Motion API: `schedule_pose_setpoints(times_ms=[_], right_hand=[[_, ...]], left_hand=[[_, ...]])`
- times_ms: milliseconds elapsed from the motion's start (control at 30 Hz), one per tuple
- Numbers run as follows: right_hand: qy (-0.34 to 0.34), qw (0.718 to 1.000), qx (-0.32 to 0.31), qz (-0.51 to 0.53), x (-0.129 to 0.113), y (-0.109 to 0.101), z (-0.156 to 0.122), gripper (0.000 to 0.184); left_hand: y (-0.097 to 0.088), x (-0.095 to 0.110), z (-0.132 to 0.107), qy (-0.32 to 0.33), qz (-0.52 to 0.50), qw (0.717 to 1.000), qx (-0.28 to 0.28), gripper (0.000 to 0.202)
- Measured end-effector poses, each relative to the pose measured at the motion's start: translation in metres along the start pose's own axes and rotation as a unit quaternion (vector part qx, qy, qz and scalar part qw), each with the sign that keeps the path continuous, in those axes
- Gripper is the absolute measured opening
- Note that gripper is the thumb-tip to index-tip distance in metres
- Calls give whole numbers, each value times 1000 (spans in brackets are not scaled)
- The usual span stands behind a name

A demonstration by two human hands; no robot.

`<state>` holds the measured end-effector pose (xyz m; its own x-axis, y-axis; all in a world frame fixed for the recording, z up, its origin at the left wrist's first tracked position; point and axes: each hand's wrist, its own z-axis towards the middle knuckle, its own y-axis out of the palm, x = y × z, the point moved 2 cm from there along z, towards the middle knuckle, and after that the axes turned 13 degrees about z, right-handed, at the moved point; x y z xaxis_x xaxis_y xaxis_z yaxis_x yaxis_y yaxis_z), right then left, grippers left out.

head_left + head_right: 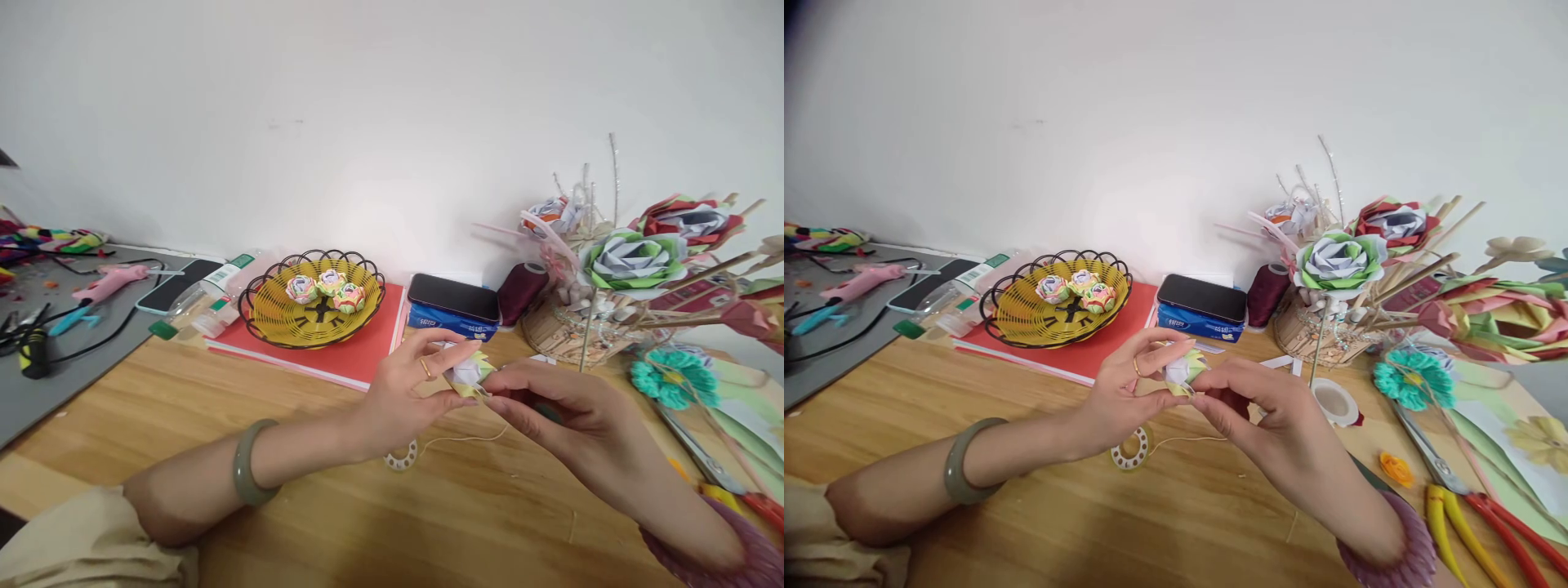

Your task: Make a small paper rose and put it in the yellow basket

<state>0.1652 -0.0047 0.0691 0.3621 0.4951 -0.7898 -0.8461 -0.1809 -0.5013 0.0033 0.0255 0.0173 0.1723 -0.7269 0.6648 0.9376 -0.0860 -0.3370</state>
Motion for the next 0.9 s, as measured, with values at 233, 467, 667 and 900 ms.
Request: schedule_pose_setpoints(times_ms=[233, 467, 667, 900], right_hand=[[16, 1000, -16, -14, 3, -1, 0, 14], [6, 997, 29, -74, 4, 5, -2, 12], [13, 994, 63, -90, 6, 8, -4, 12], [-9, 995, 28, -95, 8, 10, -3, 11]], left_hand=[[0, -2, 0, -17, 22, 1000, -7, 48], [0, 0, 0, -2, 67, 998, 8, 46], [1, 3, -3, 2, 93, 995, 18, 44], [1, -1, -4, 11, 134, 991, 20, 40]])
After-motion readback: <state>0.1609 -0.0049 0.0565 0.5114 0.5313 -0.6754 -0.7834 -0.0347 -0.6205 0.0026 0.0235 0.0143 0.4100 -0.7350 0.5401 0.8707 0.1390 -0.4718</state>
